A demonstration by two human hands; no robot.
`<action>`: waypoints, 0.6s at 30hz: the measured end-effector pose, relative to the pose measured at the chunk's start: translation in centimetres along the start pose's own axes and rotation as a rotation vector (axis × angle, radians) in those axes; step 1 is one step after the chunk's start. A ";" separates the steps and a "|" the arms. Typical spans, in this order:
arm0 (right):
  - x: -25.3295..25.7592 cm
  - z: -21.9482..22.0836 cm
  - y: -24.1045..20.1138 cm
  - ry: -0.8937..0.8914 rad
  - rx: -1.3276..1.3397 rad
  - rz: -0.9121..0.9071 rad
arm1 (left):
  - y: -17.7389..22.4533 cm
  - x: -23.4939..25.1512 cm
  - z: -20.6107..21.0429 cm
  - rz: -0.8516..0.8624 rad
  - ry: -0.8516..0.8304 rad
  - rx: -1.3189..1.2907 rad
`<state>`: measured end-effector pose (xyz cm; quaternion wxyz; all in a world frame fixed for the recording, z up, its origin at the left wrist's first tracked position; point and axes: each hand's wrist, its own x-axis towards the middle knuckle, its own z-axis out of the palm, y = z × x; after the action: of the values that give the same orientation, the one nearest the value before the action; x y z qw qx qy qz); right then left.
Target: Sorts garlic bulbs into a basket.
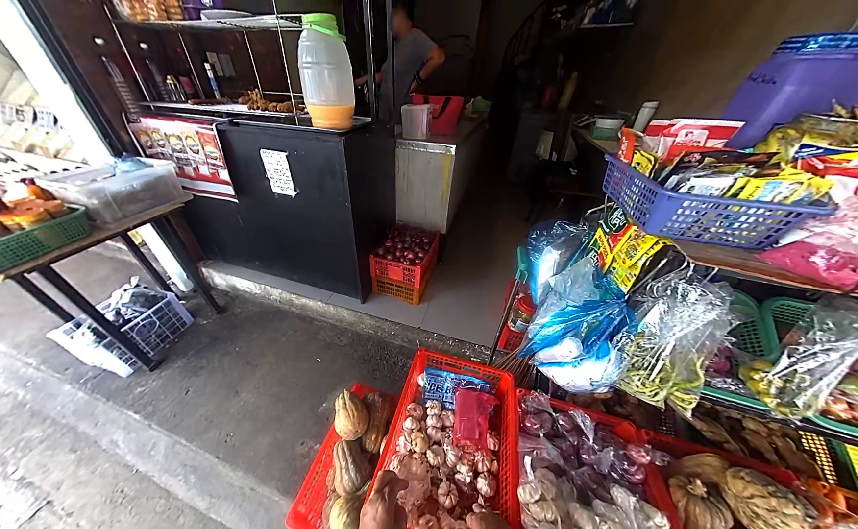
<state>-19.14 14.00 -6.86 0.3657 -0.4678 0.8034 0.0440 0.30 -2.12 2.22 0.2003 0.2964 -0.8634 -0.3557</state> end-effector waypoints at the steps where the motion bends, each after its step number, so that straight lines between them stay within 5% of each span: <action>1: 0.3 0.3 0.2 0.026 0.003 -0.003 | 0.1 0.0 0.0 -0.005 0.001 -0.003; 13: 0.7 0.0 -0.5 -0.058 -0.022 -0.002 | -0.1 -2.1 -0.5 -0.051 0.051 -0.006; 18: 2.7 1.2 0.8 -0.008 0.011 -0.204 | -0.7 -3.5 -0.5 -0.067 0.079 0.020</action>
<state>-19.88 13.01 -9.63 0.3741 -0.5449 0.7504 0.0040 3.40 -0.50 1.56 0.2195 0.3410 -0.8479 -0.3416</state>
